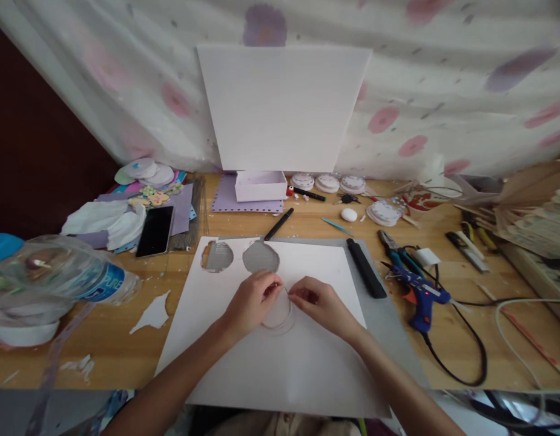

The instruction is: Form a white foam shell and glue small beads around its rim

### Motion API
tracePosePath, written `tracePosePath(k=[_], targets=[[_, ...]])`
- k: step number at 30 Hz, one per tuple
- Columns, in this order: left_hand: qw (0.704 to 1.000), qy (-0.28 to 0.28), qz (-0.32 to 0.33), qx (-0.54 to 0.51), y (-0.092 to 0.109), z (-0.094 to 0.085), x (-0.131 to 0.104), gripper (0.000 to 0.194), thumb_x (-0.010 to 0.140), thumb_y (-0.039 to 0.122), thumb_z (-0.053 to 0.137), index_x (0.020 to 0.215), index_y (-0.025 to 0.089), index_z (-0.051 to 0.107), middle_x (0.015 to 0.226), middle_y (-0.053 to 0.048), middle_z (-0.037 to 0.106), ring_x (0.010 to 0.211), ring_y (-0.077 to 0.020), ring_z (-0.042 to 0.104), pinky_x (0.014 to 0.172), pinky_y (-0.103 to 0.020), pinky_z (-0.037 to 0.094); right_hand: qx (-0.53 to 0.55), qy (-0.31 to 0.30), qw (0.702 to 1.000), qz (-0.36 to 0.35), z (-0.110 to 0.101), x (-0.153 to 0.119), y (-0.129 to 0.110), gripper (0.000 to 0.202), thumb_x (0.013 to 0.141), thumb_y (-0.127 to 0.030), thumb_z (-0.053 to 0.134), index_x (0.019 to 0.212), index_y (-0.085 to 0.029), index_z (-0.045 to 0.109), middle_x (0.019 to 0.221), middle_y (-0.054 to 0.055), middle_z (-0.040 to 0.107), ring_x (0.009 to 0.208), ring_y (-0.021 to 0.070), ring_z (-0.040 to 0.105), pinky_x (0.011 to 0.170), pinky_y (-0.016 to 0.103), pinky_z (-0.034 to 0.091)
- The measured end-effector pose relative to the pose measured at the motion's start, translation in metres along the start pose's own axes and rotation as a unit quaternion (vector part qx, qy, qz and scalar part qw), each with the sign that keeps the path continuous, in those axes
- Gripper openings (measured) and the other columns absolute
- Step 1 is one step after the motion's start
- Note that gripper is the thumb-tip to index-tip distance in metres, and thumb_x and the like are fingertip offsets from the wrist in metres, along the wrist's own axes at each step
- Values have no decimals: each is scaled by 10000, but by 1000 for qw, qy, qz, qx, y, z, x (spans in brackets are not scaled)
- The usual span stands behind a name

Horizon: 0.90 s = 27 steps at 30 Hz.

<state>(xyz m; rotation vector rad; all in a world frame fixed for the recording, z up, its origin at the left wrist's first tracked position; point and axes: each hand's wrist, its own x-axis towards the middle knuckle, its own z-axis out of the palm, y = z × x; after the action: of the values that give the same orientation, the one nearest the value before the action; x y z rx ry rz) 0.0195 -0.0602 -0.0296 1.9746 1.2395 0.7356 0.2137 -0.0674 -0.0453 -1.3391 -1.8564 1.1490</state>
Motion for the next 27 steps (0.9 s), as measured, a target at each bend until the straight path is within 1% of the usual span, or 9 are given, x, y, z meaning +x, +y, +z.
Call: tracePosePath(k=[4,7,10,12,16,20,24,27], targets=[[999,-21,-5,25,-1,-1,5,135,873,197,461,848,186,594,819,-31,604,769,-157,555,689,-254,416,-19,12,999,-22,2,5,-1,84,814,-243,560,789,-188,618,673,-7,556,573,106,458,525,231,383],[995,-59,5,77,-1,-4,11,93,848,205,513,841,188,605,802,-32,600,775,-174,553,695,-271,403,-41,11,999,-29,2,8,-2,69,797,-177,537,745,-189,581,657,-16,529,575,104,455,518,223,364],[989,-102,23,101,1,-6,19,114,844,178,515,815,188,625,771,-32,593,782,-184,554,699,-278,390,-44,2,999,-25,1,10,-3,59,795,-169,524,747,-191,550,657,-21,512,574,101,445,519,219,352],[989,-112,25,89,1,-7,22,157,853,154,490,802,190,634,770,-33,598,787,-183,557,703,-277,388,-31,-6,999,-7,0,12,-3,39,804,-185,516,776,-192,542,646,-28,501,565,100,437,516,220,344],[993,-98,9,66,0,-5,25,167,866,164,482,798,187,634,770,-30,611,787,-180,562,708,-274,391,22,-31,999,38,-2,14,-1,83,836,-233,492,822,-185,558,635,-29,502,568,105,442,519,225,348],[993,-92,3,71,-1,-3,25,148,871,183,499,805,175,632,779,-31,629,789,-177,566,717,-274,398,55,-34,997,51,-4,16,2,109,832,-261,511,800,-180,577,650,-17,536,581,110,468,528,229,366],[993,-78,6,83,1,-2,26,135,869,155,513,797,170,627,786,-21,634,794,-162,569,721,-262,404,58,-34,996,60,-4,18,1,87,812,-256,543,806,-182,589,635,-24,545,565,105,475,519,222,373],[991,-77,11,111,4,-2,27,112,860,144,538,798,161,630,784,-17,630,801,-159,565,724,-260,408,43,-27,997,57,-3,19,0,89,812,-241,539,807,-183,607,657,-12,586,584,111,504,538,227,391]])
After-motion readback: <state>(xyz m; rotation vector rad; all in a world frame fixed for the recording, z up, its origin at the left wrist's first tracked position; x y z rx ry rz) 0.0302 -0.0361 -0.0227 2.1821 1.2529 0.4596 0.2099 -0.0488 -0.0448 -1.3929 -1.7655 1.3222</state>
